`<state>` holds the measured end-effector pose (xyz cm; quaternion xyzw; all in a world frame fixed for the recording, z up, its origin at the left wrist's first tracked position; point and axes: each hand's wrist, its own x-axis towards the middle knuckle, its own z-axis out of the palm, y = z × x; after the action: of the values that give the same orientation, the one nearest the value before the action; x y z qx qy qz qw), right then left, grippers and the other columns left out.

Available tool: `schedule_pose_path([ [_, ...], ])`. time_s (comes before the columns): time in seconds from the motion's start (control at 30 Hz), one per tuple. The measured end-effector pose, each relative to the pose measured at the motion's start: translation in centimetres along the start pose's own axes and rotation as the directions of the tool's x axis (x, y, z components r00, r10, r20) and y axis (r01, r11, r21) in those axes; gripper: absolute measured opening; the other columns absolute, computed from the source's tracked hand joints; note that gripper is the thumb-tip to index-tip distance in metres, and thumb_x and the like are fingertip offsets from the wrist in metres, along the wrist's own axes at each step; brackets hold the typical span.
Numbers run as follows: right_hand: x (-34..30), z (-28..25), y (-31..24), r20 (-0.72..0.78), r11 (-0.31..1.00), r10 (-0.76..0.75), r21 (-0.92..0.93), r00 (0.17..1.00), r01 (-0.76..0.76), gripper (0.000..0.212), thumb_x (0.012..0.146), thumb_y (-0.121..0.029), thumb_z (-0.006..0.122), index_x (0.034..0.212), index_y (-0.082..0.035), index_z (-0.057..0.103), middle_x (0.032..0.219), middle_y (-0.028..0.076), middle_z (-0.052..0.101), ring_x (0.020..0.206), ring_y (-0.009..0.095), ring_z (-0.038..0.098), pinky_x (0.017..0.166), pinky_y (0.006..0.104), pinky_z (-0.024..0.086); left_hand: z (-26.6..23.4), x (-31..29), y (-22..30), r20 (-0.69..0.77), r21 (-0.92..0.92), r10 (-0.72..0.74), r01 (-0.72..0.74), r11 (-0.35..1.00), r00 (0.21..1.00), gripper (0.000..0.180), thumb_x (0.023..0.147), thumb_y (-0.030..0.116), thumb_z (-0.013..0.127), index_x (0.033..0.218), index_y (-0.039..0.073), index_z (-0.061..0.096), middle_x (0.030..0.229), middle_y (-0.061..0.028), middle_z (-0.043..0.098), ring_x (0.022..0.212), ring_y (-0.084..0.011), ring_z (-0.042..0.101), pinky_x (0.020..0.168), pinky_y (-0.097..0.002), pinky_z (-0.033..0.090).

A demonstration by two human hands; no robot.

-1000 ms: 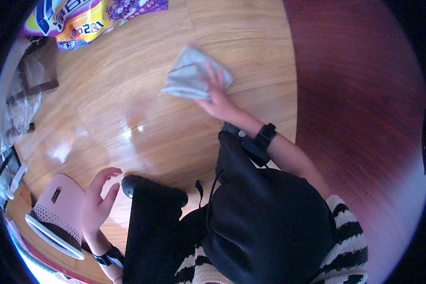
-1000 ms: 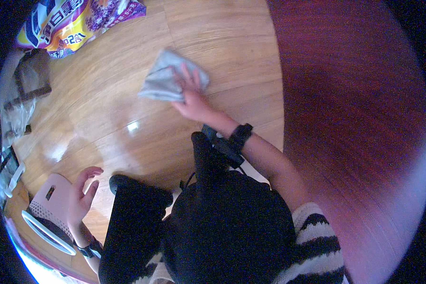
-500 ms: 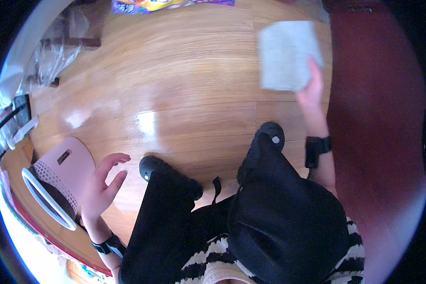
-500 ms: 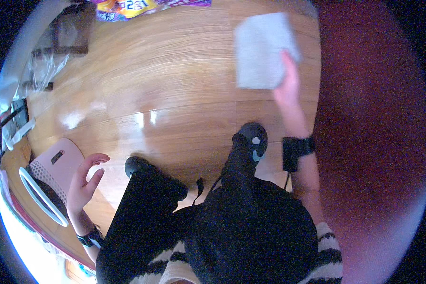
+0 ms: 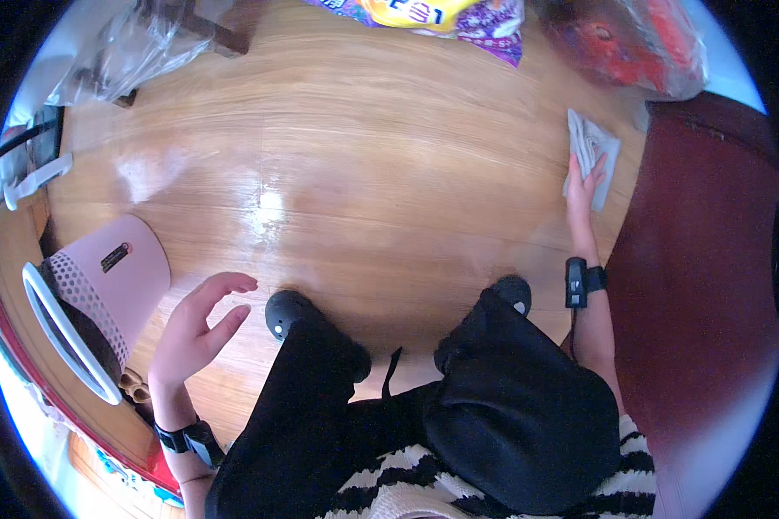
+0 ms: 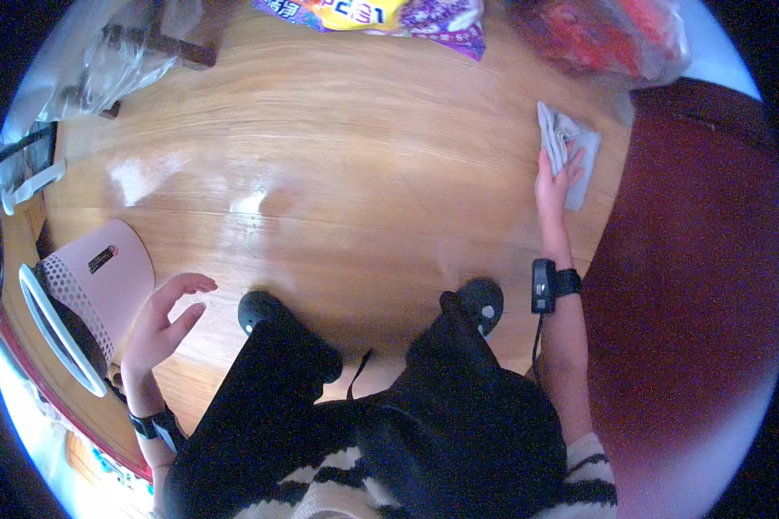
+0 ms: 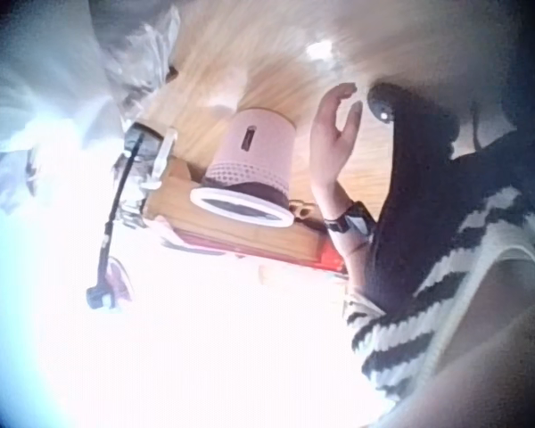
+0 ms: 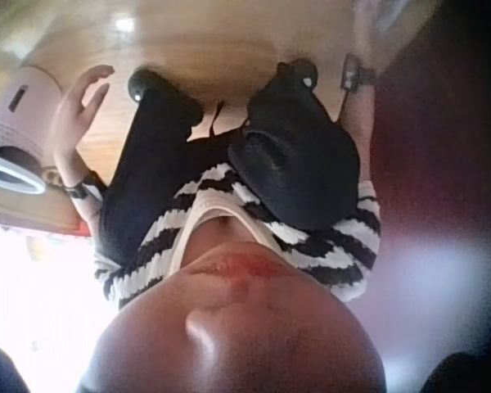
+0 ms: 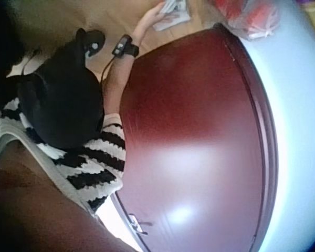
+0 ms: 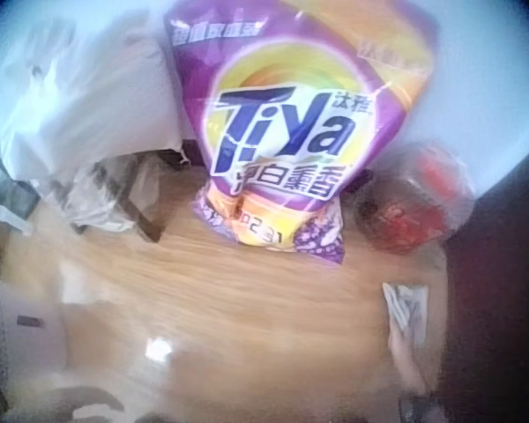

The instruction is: Folding a cloth and using it to wipe the floor.

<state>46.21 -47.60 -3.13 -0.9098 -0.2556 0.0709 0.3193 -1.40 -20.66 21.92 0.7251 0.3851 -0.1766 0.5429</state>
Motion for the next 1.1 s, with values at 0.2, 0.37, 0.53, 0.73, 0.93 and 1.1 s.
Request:
schedule_pose_path([
  [0.2, -1.0, 6.0, -6.0, 0.164, 0.905, -0.398, -0.091, 0.903, 0.416, 0.038, 0.086, -0.031, 0.058, 0.12, -0.014, 0.057, 0.146, 0.015, 0.028, 0.138, 0.039, 0.009, 0.106, 0.059, -0.002, -0.7, 2.5, -0.3, -0.061, 0.034, 0.107, -0.105, 0.994, 0.992, 0.026, 0.083, 0.011, 0.06, 0.107, 0.002, 0.057, 0.104, -0.0109, 0.061, 0.099, -0.0235, 0.058, 0.087, -0.0321, 0.044],
  [0.37, -2.1, 11.4, -16.9, 0.244, 0.849, -0.512, -0.004, 0.824, 0.529, 0.035, 0.086, -0.036, 0.055, 0.116, -0.019, 0.061, 0.147, 0.012, 0.026, 0.136, 0.041, 0.011, 0.106, 0.0589, -0.002, -1.6, 2.4, 0.3, 0.036, 0.035, 0.025, -0.026, 0.999, 0.999, 0.027, 0.086, 0.007, 0.054, 0.112, 0.001, 0.054, 0.111, -0.0089, 0.058, 0.108, -0.0206, 0.052, 0.095, -0.0315, 0.038],
  [0.53, -2.1, 15.4, -21.6, 0.289, 0.765, -0.622, 0.021, 0.728, 0.644, 0.037, 0.086, -0.04, 0.052, 0.117, -0.022, 0.062, 0.147, 0.01, 0.026, 0.137, 0.039, 0.012, 0.107, 0.058, -0.002, -1.7, 1.4, -1.0, -0.018, 0.02, 0.049, -0.049, 0.999, 0.999, 0.027, 0.086, 0.007, 0.054, 0.112, 0.001, 0.054, 0.111, -0.0092, 0.059, 0.104, -0.0211, 0.054, 0.093, -0.032, 0.04],
  [0.73, -4.7, 16.4, -25.5, 0.402, 0.657, -0.724, 0.155, 0.56, 0.738, 0.042, 0.083, -0.04, 0.057, 0.123, -0.026, 0.057, 0.148, 0.003, 0.026, 0.137, 0.034, 0.015, 0.11, 0.0547, 0.001, -1.0, 1.3, -7.4, -0.08, -0.278, -0.109, 0.083, 0.957, 0.991, 0.022, 0.094, 0.017, 0.049, 0.104, -0.001, 0.056, 0.093, -0.006, 0.059, 0.094, -0.0142, 0.055, 0.084, -0.0254, 0.043],
  [0.93, -11.1, 14.8, -26.2, 0.618, 0.491, -0.765, 0.376, 0.182, 0.786, 0.044, 0.081, -0.032, 0.062, 0.123, -0.024, 0.056, 0.148, -0.002, 0.025, 0.139, 0.03, 0.012, 0.112, 0.0524, 0.002, -0.6, 3.1, -16.8, -0.245, -0.201, -0.336, 0.291, 0.935, 0.91, 0.021, 0.096, 0.021, 0.046, 0.096, 0.002, 0.057, 0.078, -0.0027, 0.056, 0.072, -0.0105, 0.053, 0.067, -0.0235, 0.043],
  [1.1, -11.6, 12.5, -24.1, 0.721, 0.762, -0.621, 0.647, 0.308, 0.023, 0.042, 0.086, -0.033, 0.059, 0.125, -0.017, 0.052, 0.142, 0.003, 0.037, 0.133, 0.026, 0.028, 0.111, 0.0435, 0.018, -0.2, 2.6, -16.5, -0.245, -0.2, -0.29, 0.245, 0.949, 0.925, 0.02, 0.095, 0.02, 0.046, 0.095, 0.003, 0.057, 0.078, -0.0027, 0.056, 0.073, -0.0102, 0.053, 0.066, -0.0231, 0.043],
])
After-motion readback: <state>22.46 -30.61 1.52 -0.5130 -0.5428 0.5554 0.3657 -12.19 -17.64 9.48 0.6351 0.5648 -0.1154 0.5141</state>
